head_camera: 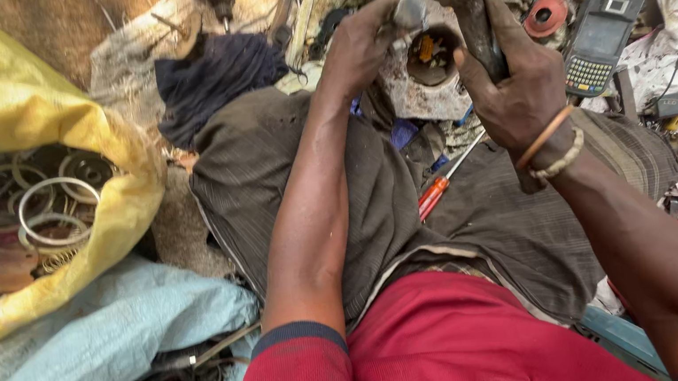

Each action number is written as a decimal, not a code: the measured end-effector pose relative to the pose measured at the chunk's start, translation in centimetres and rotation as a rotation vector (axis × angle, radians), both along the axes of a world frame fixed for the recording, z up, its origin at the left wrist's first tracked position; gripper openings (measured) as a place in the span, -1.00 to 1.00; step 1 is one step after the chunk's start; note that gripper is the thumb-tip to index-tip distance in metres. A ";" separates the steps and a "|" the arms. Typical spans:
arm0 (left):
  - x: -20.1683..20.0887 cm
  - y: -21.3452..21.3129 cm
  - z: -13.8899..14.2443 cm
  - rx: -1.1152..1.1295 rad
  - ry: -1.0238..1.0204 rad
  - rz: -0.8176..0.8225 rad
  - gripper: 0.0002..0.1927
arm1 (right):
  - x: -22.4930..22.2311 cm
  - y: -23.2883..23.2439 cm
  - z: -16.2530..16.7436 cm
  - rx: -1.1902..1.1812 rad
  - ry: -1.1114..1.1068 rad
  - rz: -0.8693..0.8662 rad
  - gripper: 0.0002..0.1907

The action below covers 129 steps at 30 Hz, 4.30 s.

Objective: The person disassembles a small mechanical component using a screwdriver and pliers, then uses a hammer to tap a metal piece into a larger housing. The person handles the parts with both hands and uses tools to manipulate internal components.

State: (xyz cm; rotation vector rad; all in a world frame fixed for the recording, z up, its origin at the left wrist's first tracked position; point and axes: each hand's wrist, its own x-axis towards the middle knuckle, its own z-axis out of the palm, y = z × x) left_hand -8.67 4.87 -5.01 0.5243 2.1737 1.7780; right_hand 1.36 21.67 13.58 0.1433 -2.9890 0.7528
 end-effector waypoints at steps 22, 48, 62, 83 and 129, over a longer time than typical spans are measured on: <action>-1.3 1.3 0.0 -0.534 -0.267 -0.009 -0.59 | 10.4 3.3 -11.5 0.239 -0.210 -0.329 -0.55; 23.8 -32.9 21.9 -0.642 0.173 1.262 -0.70 | -1.9 3.0 -16.7 -0.766 -0.041 -0.063 -0.58; 5.4 -16.8 10.9 -0.267 0.045 0.483 -0.78 | 2.1 -1.1 -9.3 -1.646 -0.272 -0.321 -0.65; 3.8 -1.2 5.6 0.060 -0.425 -0.309 -0.55 | 1.9 -0.7 -8.1 -1.433 -0.136 -0.609 -0.73; 8.5 10.2 -3.9 -0.371 0.463 -0.053 -0.55 | 15.1 2.4 -1.0 -0.644 -0.003 -0.561 -0.44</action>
